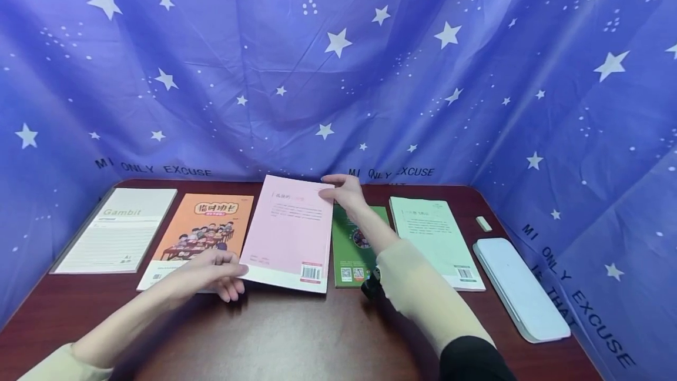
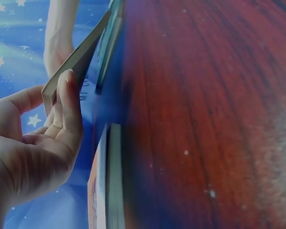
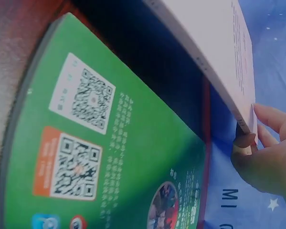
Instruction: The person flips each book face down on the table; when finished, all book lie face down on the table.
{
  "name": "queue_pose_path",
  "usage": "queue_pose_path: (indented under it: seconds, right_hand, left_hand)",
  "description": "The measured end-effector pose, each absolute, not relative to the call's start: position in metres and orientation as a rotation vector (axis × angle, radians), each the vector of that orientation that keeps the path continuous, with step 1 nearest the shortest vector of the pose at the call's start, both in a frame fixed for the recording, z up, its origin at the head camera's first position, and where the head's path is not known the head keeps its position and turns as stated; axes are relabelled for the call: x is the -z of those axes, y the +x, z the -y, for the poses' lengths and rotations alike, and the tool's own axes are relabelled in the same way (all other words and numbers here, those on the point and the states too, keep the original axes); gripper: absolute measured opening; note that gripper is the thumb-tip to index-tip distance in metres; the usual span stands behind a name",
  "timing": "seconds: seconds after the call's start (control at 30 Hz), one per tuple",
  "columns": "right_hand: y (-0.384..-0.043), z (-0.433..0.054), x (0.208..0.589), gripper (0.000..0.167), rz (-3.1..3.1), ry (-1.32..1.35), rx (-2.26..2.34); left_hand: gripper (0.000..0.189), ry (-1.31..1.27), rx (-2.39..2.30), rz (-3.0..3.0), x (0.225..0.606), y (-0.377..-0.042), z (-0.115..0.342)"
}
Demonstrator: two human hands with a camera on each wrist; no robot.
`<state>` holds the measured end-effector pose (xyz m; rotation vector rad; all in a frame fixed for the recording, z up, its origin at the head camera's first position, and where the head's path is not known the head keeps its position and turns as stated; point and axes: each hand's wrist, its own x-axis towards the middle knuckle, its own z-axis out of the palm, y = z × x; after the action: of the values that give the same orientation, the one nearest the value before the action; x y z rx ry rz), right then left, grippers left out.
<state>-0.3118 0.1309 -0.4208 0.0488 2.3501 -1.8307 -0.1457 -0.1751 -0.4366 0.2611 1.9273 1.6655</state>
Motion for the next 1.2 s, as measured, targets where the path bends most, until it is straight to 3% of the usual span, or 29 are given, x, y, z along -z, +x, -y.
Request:
queue_pose_path:
  seconds: [0.63,1.2]
  right_hand:
    - [-0.328,-0.111,0.435,0.053,-2.612,-0.143,1.361]
    - [-0.333,-0.115,0.447,0.053,-2.820,-0.328,1.009]
  left_hand:
    - [0.037,0.316,-1.309,-2.345,0.444,-0.144,0.167]
    - [0.039,0.148,-1.010,-2.566,0.445,-0.145,0.159]
